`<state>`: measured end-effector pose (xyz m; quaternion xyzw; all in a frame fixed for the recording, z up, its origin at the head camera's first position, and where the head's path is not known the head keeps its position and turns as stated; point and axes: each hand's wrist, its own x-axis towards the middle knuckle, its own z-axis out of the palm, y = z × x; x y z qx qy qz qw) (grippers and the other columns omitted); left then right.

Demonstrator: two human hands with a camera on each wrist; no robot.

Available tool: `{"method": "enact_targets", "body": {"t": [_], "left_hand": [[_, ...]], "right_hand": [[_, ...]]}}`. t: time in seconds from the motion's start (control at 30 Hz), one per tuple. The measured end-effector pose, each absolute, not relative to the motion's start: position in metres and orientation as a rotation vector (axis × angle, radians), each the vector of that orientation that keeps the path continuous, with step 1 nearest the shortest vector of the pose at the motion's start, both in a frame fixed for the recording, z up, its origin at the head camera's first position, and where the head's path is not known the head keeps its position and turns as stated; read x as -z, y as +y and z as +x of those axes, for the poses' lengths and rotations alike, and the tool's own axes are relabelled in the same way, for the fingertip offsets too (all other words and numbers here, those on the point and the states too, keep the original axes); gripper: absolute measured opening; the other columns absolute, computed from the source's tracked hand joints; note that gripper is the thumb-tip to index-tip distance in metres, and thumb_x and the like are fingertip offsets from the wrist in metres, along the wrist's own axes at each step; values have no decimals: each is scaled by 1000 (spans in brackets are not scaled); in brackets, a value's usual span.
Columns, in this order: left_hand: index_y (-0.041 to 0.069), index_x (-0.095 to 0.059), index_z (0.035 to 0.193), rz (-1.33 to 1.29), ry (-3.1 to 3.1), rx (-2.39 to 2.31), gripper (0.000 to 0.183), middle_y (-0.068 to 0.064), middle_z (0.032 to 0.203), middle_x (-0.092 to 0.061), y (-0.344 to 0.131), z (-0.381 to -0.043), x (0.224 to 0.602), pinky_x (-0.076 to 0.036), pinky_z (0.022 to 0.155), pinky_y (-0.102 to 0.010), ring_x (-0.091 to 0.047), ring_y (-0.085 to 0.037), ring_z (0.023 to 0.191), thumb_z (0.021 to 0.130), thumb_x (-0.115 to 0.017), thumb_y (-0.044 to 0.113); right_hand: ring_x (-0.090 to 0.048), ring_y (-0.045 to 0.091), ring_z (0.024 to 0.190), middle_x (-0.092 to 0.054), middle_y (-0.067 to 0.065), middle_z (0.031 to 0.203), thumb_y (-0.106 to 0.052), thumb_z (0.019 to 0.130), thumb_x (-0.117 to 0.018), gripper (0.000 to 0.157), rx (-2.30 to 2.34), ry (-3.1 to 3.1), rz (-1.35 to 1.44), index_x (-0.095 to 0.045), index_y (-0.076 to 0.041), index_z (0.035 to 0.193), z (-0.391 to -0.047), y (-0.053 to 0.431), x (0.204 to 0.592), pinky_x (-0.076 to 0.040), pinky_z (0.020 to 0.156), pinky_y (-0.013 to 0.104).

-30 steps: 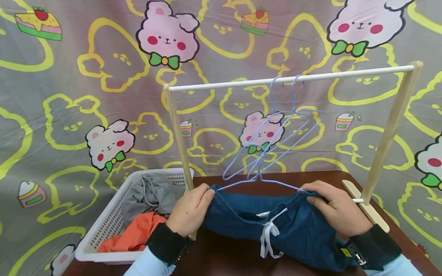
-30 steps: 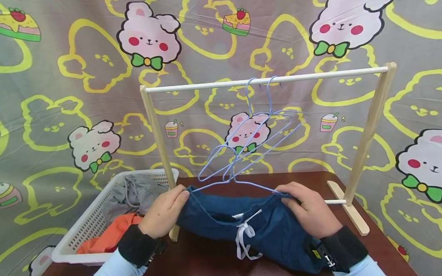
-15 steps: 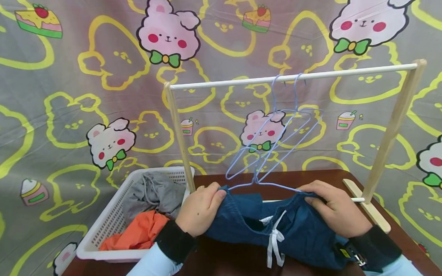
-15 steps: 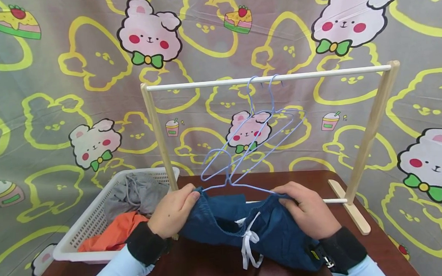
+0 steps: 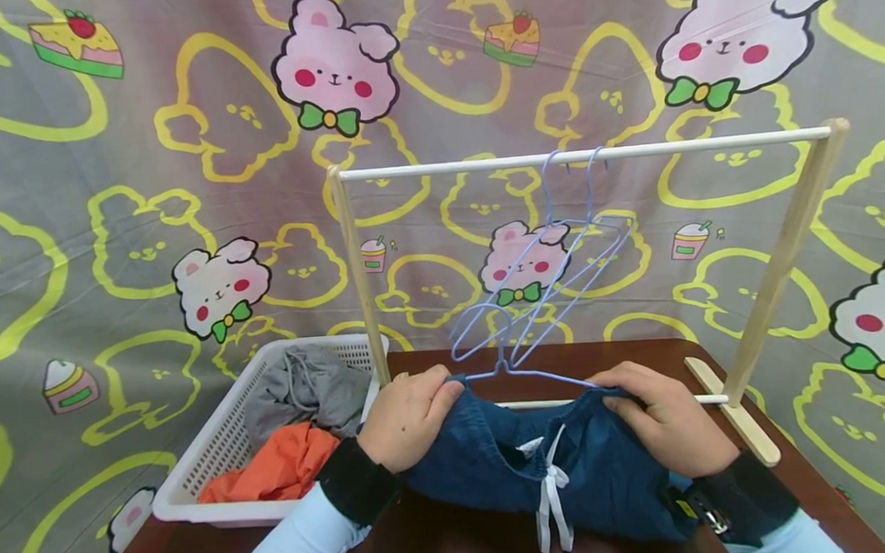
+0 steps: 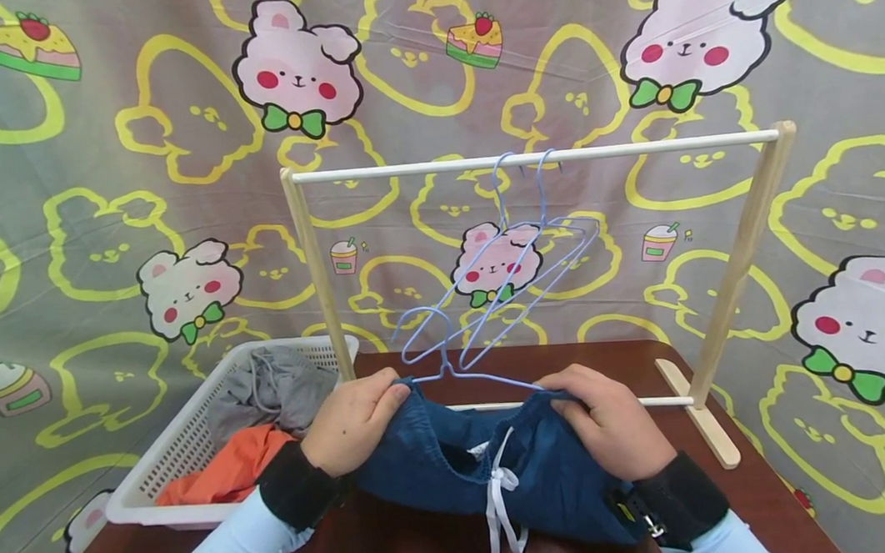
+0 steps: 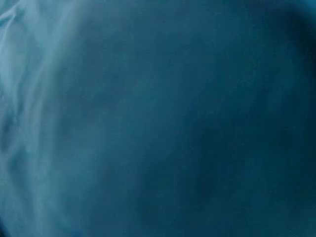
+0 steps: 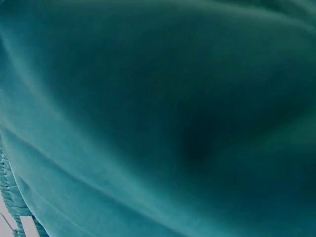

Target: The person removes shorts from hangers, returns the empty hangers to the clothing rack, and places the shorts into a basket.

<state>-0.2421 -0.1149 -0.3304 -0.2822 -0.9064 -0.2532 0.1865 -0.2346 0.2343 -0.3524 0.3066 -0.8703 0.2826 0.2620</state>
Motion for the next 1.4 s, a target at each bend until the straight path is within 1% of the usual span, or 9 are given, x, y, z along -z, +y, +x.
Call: {"method": "enact_targets", "body": {"t": [0.2,0.37,0.47,0.57,0.73,0.97,1.07,1.2,1.4], "left_hand": [[23,-52,81,-762,-2494,710,27,11,60,-39,-116,-242,330,-40,55,-29,-45,-8,60,106,-53,34],[23,-51,81,-755,-2463,734,27,10,60,-37,-118,-242,332,-39,53,-28,-44,-7,58,106,-55,32],[22,-52,82,-746,-2443,748,26,10,60,-36,-121,-242,333,-37,52,-27,-44,-6,56,106,-55,32],[22,-53,83,-732,-2431,748,25,10,60,-35,-124,-243,332,-36,52,-27,-44,-6,56,106,-55,32],[21,-53,83,-716,-2423,735,25,10,60,-34,-129,-244,331,-36,52,-27,-44,-6,55,105,-56,32],[23,-52,82,-703,-2441,765,27,10,60,-35,-135,-245,332,-36,53,-28,-45,-6,56,106,-53,36],[23,-56,85,-700,-2449,804,25,11,62,-38,-138,-245,332,-39,55,-28,-47,-6,58,106,-53,37],[23,-60,90,-708,-2453,865,23,12,65,-44,-142,-245,331,-42,58,-30,-50,-7,62,106,-53,37],[21,-63,94,-704,-2450,933,21,11,66,-47,-147,-244,329,-44,60,-31,-52,-8,65,106,-53,36]], "right_hand": [[-60,9,100,-64,-12,114,6,90,-71,43,-740,-2367,812,-65,-21,122,-235,233,354,-53,85,29],[-59,10,96,-62,-11,109,6,88,-73,39,-760,-2324,816,-63,-20,114,-233,232,353,-49,85,21],[-59,8,95,-62,-11,107,9,87,-74,39,-789,-2291,815,-62,-20,111,-232,233,355,-45,85,16],[-58,7,95,-61,-10,106,11,86,-73,40,-817,-2269,815,-60,-19,109,-232,235,356,-42,85,13],[-57,6,95,-62,-6,109,13,86,-71,38,-856,-2258,814,-54,-14,106,-232,239,358,-41,82,13],[-54,5,93,-60,-1,112,7,91,-69,31,-926,-2317,750,-47,-10,105,-231,247,364,-49,70,24],[-54,7,92,-57,3,112,8,93,-66,29,-1026,-2331,756,-44,-6,106,-230,250,367,-48,71,22],[-53,8,94,-55,5,112,9,95,-63,29,-1133,-2327,760,-40,-2,107,-229,252,370,-45,76,16],[-56,8,97,-55,8,111,9,95,-63,30,-1213,-2342,767,-37,0,107,-230,254,372,-46,78,16]]}}
